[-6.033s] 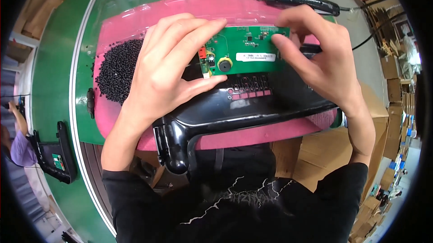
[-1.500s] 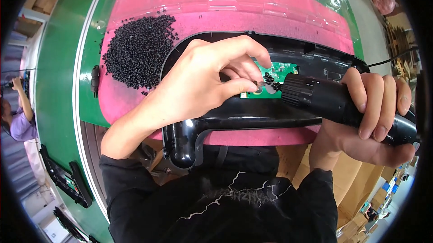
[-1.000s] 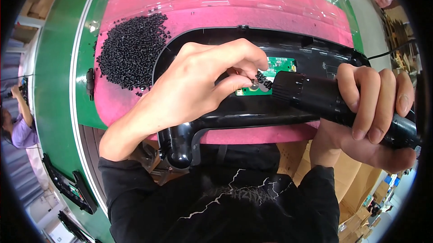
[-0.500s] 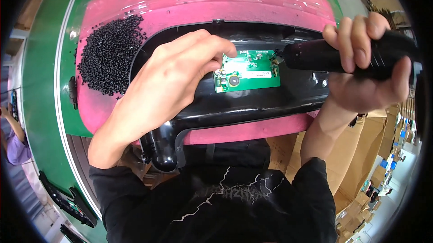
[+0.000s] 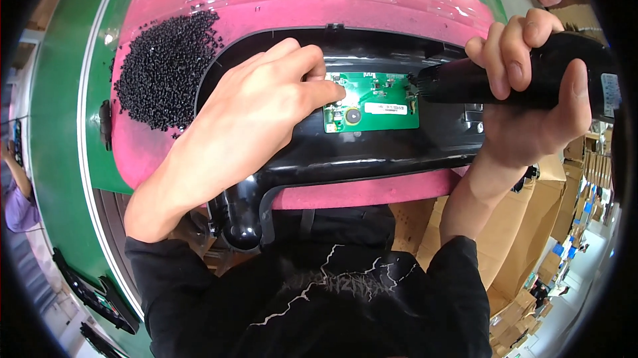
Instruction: The person is installing circuit boards into plastic housings using an electric screwdriver.
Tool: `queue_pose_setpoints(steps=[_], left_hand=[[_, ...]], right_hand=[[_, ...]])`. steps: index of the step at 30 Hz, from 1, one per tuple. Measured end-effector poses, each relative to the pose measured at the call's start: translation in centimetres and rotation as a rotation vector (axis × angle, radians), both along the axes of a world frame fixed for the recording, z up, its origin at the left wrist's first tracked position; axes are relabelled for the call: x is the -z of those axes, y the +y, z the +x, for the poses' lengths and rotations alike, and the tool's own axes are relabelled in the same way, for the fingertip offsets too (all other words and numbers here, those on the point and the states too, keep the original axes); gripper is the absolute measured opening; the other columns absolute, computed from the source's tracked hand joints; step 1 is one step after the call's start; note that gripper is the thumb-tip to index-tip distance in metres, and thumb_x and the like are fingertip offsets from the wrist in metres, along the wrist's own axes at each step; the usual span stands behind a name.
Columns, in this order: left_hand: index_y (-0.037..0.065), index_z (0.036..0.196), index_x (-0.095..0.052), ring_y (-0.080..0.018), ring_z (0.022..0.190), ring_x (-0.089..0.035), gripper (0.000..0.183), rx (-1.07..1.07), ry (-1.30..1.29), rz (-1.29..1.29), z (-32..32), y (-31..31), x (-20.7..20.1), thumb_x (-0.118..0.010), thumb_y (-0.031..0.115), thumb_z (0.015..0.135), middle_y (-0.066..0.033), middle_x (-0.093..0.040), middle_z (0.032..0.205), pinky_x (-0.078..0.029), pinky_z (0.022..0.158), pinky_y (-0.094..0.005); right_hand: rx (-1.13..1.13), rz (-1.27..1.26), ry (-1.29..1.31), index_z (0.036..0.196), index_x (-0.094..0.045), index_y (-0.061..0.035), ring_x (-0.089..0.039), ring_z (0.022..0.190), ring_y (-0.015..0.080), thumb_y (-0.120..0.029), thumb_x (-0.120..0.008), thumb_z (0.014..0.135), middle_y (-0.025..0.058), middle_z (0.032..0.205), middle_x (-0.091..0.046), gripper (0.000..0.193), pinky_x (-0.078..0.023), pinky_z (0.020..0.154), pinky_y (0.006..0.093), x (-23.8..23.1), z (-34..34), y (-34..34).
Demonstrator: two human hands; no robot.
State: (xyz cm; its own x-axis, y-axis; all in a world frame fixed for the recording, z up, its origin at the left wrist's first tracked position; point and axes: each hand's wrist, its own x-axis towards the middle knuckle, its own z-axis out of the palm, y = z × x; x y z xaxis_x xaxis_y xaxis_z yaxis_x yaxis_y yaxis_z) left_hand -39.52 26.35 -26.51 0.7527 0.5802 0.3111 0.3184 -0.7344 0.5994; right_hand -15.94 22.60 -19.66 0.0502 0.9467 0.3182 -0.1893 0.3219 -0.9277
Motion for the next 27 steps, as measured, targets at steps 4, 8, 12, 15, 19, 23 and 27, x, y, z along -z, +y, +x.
queue_pose_setpoints(steps=[4,8,12,15,19,23,27], left_hand=[[0.004,0.092,-0.071,-0.0237,0.078,-0.055,0.034,-0.013,0.044,-0.004,0.2,0.4,-0.2,-0.059,-0.012,0.066,-0.0061,-0.054,0.080,-0.049,0.067,-0.0359],[0.005,0.093,-0.072,-0.0235,0.078,-0.056,0.036,-0.017,0.088,0.000,-0.2,0.6,-0.2,-0.058,-0.013,0.065,-0.0055,-0.054,0.081,-0.049,0.068,-0.0358],[0.004,0.093,-0.072,-0.0235,0.079,-0.056,0.036,-0.019,0.112,-0.010,-0.4,0.7,-0.8,-0.058,-0.013,0.065,-0.0056,-0.055,0.083,-0.049,0.068,-0.0359],[0.004,0.093,-0.071,-0.0236,0.081,-0.057,0.035,-0.028,0.091,-0.005,-1.1,0.8,-0.8,-0.060,-0.012,0.064,-0.0060,-0.056,0.085,-0.050,0.068,-0.0362],[0.002,0.093,-0.067,-0.0250,0.081,-0.060,0.019,0.010,-0.038,-0.007,-1.9,1.5,-0.6,-0.069,-0.002,0.074,-0.0078,-0.059,0.086,-0.051,0.067,-0.0357],[0.000,0.092,-0.065,-0.0257,0.077,-0.062,0.023,0.020,-0.272,-0.095,-1.9,1.0,-1.3,-0.075,0.002,0.071,-0.0095,-0.062,0.082,-0.052,0.064,-0.0346],[0.000,0.091,-0.066,-0.0256,0.075,-0.063,0.023,0.065,-0.359,-0.061,-2.3,1.2,-1.5,-0.075,-0.001,0.070,-0.0101,-0.064,0.081,-0.052,0.064,-0.0338]], right_hand=[[0.052,-0.047,-0.045,0.095,-0.052,-0.0015,-0.039,0.056,0.0097,-0.039,-0.050,0.087,-0.0006,0.067,-0.045,0.039,-0.047,0.073,0.0323,0.2,-0.4,0.8],[-0.078,-0.046,-0.039,0.096,-0.052,-0.0013,-0.039,0.055,0.0097,-0.040,-0.051,0.086,-0.0013,0.066,-0.045,0.040,-0.043,0.070,0.0302,0.7,0.4,1.5],[0.035,-0.069,-0.045,0.096,-0.053,-0.0019,-0.038,0.054,0.0096,-0.044,-0.053,0.085,-0.0020,0.066,-0.045,0.044,-0.041,0.069,0.0292,0.4,-0.5,0.9],[-0.008,-0.041,0.100,0.098,-0.052,-0.0019,-0.038,0.055,0.0104,-0.047,-0.058,0.081,-0.0010,0.067,-0.047,0.049,-0.041,0.069,0.0295,0.1,-0.5,0.1],[-0.016,0.022,0.407,0.092,-0.049,-0.0083,-0.040,0.055,0.0063,-0.040,-0.066,0.080,-0.0047,0.067,-0.047,0.038,-0.036,0.071,0.0250,-0.8,-3.2,0.1],[-0.158,0.037,0.586,0.091,-0.048,-0.0103,-0.046,0.056,0.0051,-0.032,-0.069,0.080,-0.0060,0.067,-0.049,0.032,-0.037,0.070,0.0240,-1.1,-4.3,-0.4],[-0.131,0.044,0.600,0.090,-0.048,-0.0112,-0.049,0.058,0.0050,-0.031,-0.071,0.079,-0.0063,0.065,-0.052,0.033,-0.038,0.073,0.0243,-1.2,-4.7,-0.6]])
